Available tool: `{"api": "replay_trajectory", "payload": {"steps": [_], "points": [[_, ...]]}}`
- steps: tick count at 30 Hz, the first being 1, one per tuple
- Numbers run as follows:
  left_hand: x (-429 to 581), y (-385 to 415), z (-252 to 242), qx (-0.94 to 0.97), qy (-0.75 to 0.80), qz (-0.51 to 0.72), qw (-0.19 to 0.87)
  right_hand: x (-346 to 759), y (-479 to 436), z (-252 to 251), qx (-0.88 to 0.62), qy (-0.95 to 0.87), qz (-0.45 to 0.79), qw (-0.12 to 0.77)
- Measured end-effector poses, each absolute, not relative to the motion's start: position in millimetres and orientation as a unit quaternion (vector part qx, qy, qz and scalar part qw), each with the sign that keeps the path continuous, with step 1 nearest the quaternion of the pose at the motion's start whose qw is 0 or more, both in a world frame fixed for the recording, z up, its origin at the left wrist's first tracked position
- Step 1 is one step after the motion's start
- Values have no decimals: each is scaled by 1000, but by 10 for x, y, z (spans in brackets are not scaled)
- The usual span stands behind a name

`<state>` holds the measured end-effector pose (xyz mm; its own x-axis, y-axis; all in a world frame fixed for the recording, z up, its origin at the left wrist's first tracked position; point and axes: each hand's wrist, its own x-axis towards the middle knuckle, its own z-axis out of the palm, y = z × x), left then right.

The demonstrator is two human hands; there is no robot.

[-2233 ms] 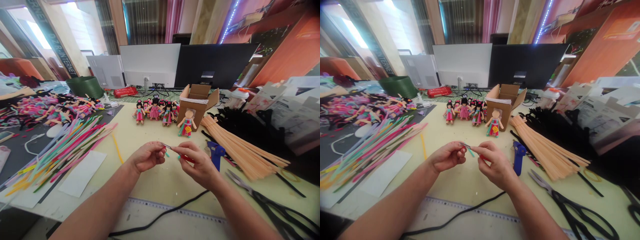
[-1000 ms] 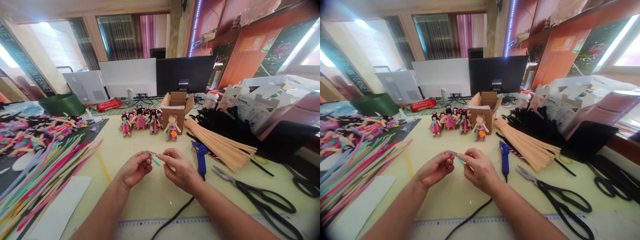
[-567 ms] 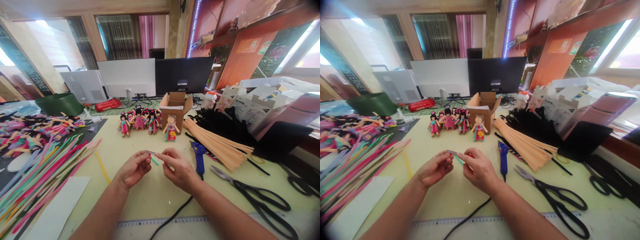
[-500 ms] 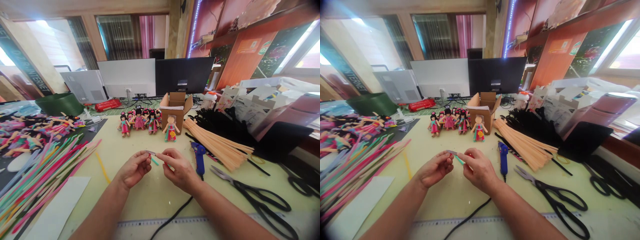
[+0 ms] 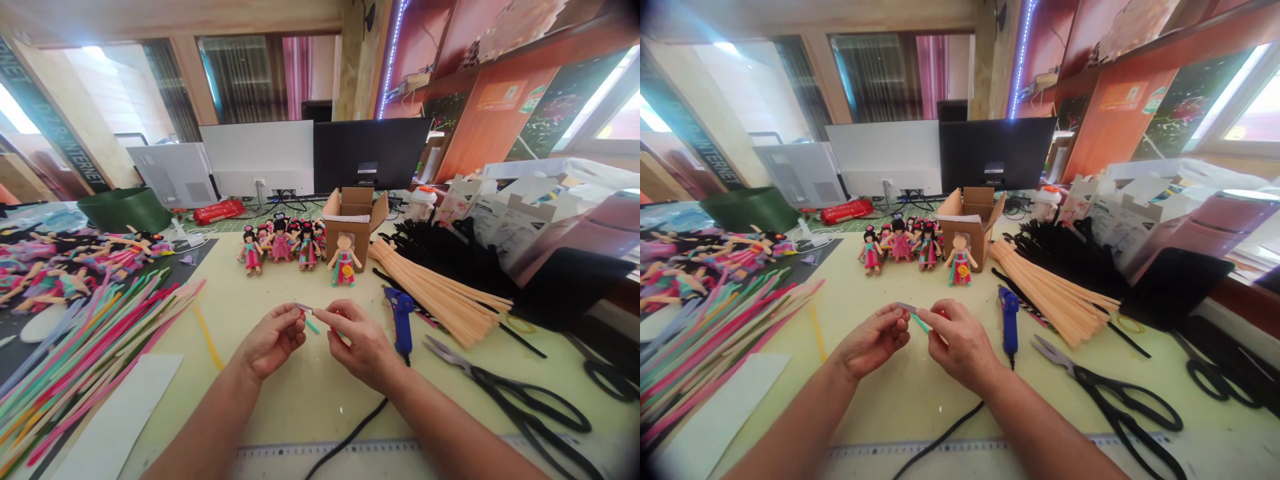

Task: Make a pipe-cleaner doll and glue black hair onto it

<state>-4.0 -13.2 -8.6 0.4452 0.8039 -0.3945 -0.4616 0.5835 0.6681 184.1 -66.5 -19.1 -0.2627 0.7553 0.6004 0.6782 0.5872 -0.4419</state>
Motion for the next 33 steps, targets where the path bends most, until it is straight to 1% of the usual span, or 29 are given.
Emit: {"api": "replay_trajectory", "payload": {"steps": [33], "points": [[-20, -144, -34, 243, 360, 395, 810, 1836, -665, -188, -453, -791, 57, 406]]}}
